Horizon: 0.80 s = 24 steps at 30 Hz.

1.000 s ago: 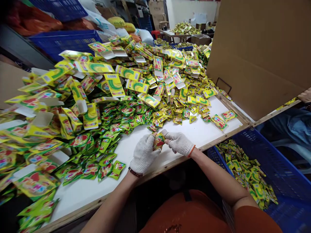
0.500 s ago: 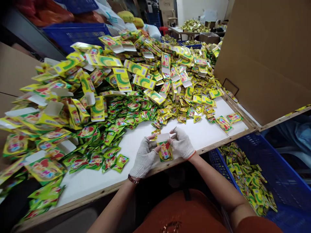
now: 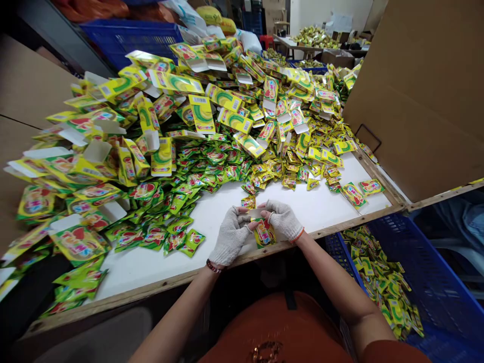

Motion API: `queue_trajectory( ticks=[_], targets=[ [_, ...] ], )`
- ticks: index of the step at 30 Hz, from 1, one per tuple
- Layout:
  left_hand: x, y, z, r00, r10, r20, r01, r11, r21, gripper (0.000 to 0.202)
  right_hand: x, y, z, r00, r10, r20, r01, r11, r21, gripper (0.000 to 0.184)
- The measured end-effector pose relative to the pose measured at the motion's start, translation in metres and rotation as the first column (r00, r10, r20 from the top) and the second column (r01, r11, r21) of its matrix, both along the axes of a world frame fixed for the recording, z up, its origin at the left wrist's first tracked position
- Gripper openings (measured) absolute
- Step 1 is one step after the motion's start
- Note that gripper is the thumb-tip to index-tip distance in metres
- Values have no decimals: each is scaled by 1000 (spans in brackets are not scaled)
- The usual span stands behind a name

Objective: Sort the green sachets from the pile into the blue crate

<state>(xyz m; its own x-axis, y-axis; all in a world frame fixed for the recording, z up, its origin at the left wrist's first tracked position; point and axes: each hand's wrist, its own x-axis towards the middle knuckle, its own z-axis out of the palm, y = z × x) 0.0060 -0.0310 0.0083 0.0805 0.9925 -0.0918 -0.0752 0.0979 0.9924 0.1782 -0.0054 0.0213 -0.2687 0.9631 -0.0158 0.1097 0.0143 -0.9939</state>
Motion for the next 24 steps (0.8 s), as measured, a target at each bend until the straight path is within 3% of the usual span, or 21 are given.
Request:
queue_trajectory(
  ticks=[3,12,14,17,20,22,24],
  targets=[
    [2,-1,1,1000,-3,14,3,1000,2,50,4,-2,7,990,56,131,-65,996,63,36],
    [4,-4,0,996,-88,-34,90,995,46,47,18,-2,16,939,114,325,-183,964,191,24],
    [4,-5,-3,994,-96,-48,99,993,69,42,24,-5,17,929,147,339,-228,950,214,23],
    [4,-6,-6,980,-52,-193,90,976,196,24,28,-10,18,920,172,353,-265,935,234,22],
    [4,-7,-5,945,14,-326,101,937,334,14,25,-12,14,912,149,382,-254,937,241,20],
    [3,-5,-2,929,10,-371,133,924,358,13,22,-12,12,920,122,373,-218,949,228,18],
    [-1,1,0,913,-8,-407,158,928,338,16,26,-13,11,955,43,292,-98,979,178,14]
  ],
)
